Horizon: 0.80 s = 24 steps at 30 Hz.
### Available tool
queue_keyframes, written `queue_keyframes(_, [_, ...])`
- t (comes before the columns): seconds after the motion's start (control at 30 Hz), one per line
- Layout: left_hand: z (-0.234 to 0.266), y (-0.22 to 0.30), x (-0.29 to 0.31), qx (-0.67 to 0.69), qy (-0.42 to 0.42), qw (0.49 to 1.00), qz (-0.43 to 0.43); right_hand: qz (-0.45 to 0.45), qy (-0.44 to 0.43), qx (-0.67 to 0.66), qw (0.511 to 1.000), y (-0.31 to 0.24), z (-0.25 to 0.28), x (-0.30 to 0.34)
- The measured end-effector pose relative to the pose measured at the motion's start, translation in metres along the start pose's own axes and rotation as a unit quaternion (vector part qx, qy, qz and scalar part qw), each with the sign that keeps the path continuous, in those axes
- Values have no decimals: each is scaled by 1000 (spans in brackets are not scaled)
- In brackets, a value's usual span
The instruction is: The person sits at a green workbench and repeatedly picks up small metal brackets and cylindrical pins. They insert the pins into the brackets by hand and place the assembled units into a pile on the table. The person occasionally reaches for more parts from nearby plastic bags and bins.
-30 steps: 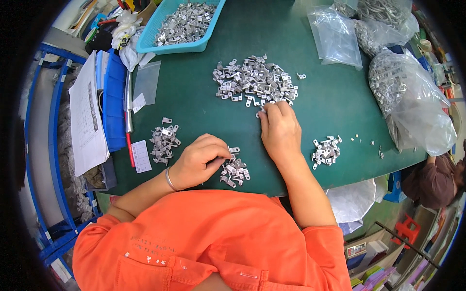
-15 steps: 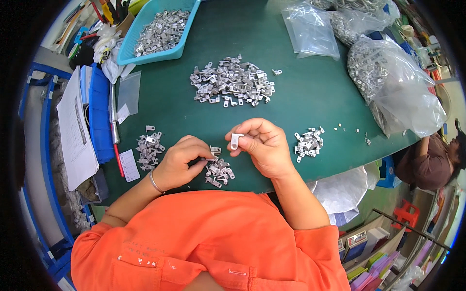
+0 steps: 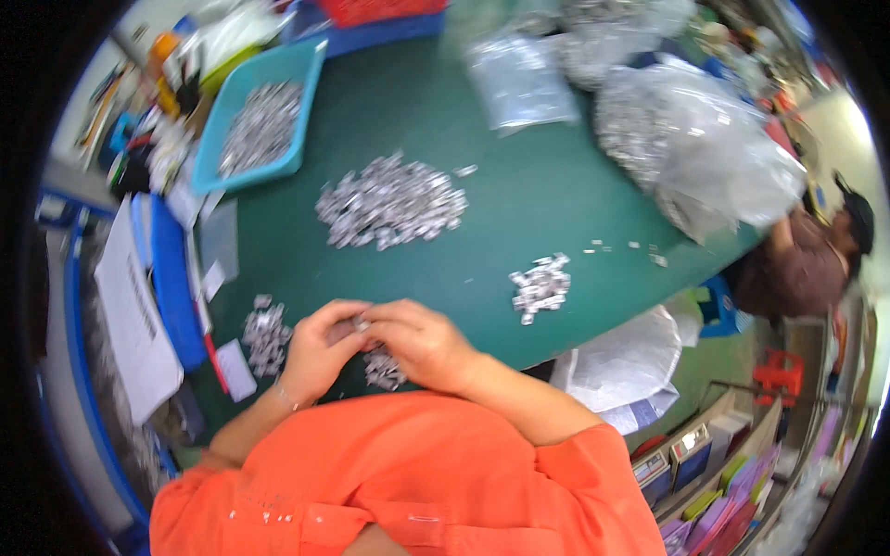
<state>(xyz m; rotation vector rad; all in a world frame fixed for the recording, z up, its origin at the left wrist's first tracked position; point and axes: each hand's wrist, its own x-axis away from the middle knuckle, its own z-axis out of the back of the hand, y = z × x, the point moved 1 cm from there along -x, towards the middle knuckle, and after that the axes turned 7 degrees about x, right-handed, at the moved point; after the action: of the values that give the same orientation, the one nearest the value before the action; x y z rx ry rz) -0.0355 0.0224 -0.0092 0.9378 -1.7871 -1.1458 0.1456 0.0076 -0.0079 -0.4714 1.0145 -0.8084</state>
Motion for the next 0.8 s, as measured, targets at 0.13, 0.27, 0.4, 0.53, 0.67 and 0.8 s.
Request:
queue_keyframes(0.13, [12, 2, 1, 20, 26, 999, -8, -19, -12, 25, 999, 5, 34, 10])
queue_keyframes(0.27, [20, 6, 3, 20, 62, 998, -4, -83, 20, 103, 991, -12, 89, 53])
queue_keyframes(0.4, [15, 9, 1, 41, 47, 998, 5, -314, 117, 181, 925, -54, 123, 139])
queue_keyframes(0.53, [4, 18, -1, 30, 45, 998, 24, -625, 132, 230, 734, -86, 97, 275])
queue_keyframes(0.67, [-3, 20, -5, 17, 23, 999, 17, -787, 152, -15, 598, -122, 51, 288])
queue_keyframes(0.8, [-12, 22, -6, 17, 7, 1000, 18, -807, 181, -81, 556, -119, 45, 302])
